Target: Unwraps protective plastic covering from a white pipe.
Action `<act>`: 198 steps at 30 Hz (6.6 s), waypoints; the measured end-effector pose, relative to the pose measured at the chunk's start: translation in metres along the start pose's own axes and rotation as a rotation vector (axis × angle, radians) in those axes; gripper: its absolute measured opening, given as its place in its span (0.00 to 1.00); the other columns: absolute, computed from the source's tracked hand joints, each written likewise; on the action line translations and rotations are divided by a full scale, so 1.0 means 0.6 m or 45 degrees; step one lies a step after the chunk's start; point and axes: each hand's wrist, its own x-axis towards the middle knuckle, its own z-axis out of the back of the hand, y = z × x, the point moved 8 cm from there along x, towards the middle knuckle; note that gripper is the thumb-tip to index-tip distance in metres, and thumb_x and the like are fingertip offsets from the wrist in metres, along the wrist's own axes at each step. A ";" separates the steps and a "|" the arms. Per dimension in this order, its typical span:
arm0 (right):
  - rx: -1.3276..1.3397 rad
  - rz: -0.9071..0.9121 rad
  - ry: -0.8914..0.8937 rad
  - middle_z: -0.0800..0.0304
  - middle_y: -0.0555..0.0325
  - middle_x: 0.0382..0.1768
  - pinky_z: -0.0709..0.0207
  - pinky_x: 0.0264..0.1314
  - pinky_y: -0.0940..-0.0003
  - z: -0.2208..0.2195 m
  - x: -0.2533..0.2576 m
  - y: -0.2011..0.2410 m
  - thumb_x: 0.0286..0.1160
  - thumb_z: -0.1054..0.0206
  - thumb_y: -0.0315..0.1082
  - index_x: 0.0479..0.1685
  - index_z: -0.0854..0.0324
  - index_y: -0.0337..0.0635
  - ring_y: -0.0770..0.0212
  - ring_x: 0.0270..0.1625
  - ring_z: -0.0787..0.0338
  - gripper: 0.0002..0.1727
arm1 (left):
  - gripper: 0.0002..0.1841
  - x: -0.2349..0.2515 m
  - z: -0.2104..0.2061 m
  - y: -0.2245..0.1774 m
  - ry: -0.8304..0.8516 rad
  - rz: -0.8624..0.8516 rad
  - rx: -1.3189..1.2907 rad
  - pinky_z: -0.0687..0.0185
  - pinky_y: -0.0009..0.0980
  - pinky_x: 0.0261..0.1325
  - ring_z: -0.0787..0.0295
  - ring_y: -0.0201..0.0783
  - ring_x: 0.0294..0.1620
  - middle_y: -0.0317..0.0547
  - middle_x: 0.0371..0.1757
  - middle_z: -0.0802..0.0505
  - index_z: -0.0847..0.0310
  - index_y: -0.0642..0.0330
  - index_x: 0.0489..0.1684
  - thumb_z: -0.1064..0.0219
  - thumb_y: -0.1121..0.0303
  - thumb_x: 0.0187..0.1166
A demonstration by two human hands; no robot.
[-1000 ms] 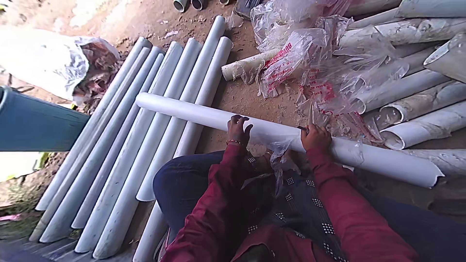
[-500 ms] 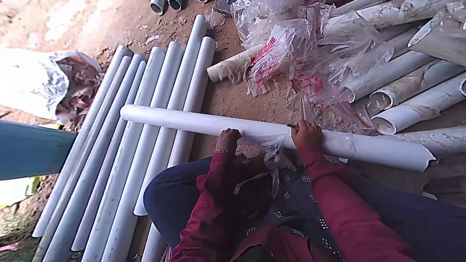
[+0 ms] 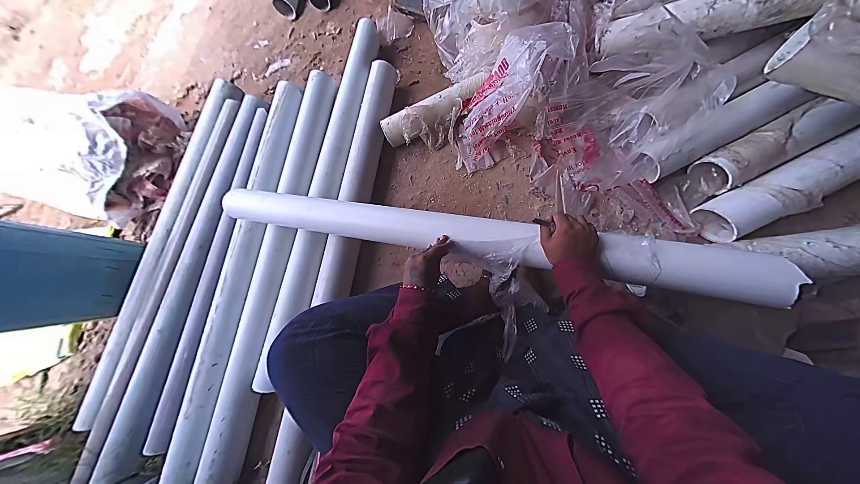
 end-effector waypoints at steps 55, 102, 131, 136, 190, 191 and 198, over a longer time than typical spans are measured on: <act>0.084 -0.304 0.675 0.07 0.41 0.59 0.26 0.70 0.42 0.101 -0.063 -0.080 0.86 0.38 0.33 0.63 0.11 0.42 0.42 0.64 0.11 0.15 | 0.11 -0.013 -0.162 -0.216 -0.067 -0.485 -0.451 0.34 0.60 0.84 0.14 0.64 0.73 0.64 0.62 0.06 0.10 0.77 0.50 0.36 0.80 0.78; -0.087 -0.581 0.881 0.16 0.30 0.69 0.27 0.75 0.40 0.095 -0.115 -0.081 0.98 0.55 0.41 0.82 0.35 0.33 0.34 0.75 0.17 0.25 | 0.16 0.009 -0.162 -0.224 0.345 -0.317 -0.331 0.49 0.48 0.94 0.24 0.53 0.84 0.59 0.74 0.13 0.15 0.74 0.64 0.42 0.73 0.88; -0.065 -0.492 0.818 0.13 0.30 0.65 0.26 0.72 0.37 0.082 -0.118 -0.077 0.97 0.55 0.37 0.77 0.26 0.36 0.33 0.72 0.15 0.21 | 0.16 0.007 -0.167 -0.218 0.294 -0.334 -0.345 0.48 0.49 0.93 0.23 0.53 0.83 0.60 0.73 0.12 0.15 0.74 0.63 0.41 0.73 0.88; 0.490 -0.478 0.472 0.14 0.51 0.32 0.21 0.41 0.64 0.105 -0.084 -0.133 0.96 0.52 0.35 0.59 0.19 0.30 0.62 0.29 0.17 0.19 | 0.19 0.012 -0.163 -0.229 0.397 -0.221 -0.283 0.53 0.48 0.95 0.26 0.54 0.85 0.60 0.76 0.15 0.20 0.72 0.72 0.41 0.73 0.88; 0.094 -0.504 -0.323 0.06 0.31 0.39 0.22 0.54 0.34 0.113 -0.068 -0.215 0.91 0.47 0.39 0.54 0.12 0.31 0.30 0.49 0.07 0.22 | 0.12 0.016 -0.199 -0.298 0.276 -0.813 -0.210 0.24 0.50 0.79 0.15 0.57 0.74 0.57 0.65 0.07 0.06 0.65 0.53 0.27 0.74 0.75; 0.095 -0.501 -0.320 0.06 0.31 0.40 0.22 0.55 0.34 0.114 -0.069 -0.214 0.91 0.47 0.39 0.54 0.12 0.31 0.30 0.49 0.07 0.22 | 0.08 0.014 -0.205 -0.304 0.262 -0.863 -0.231 0.20 0.50 0.76 0.11 0.57 0.70 0.56 0.60 0.04 0.04 0.65 0.45 0.28 0.77 0.75; 0.090 -0.498 -0.337 0.06 0.31 0.39 0.22 0.53 0.35 0.112 -0.066 -0.217 0.91 0.48 0.40 0.53 0.11 0.30 0.30 0.48 0.07 0.22 | 0.09 -0.004 -0.231 -0.310 0.131 -1.028 0.071 0.14 0.55 0.66 0.08 0.63 0.62 0.64 0.55 0.05 0.08 0.72 0.45 0.36 0.83 0.77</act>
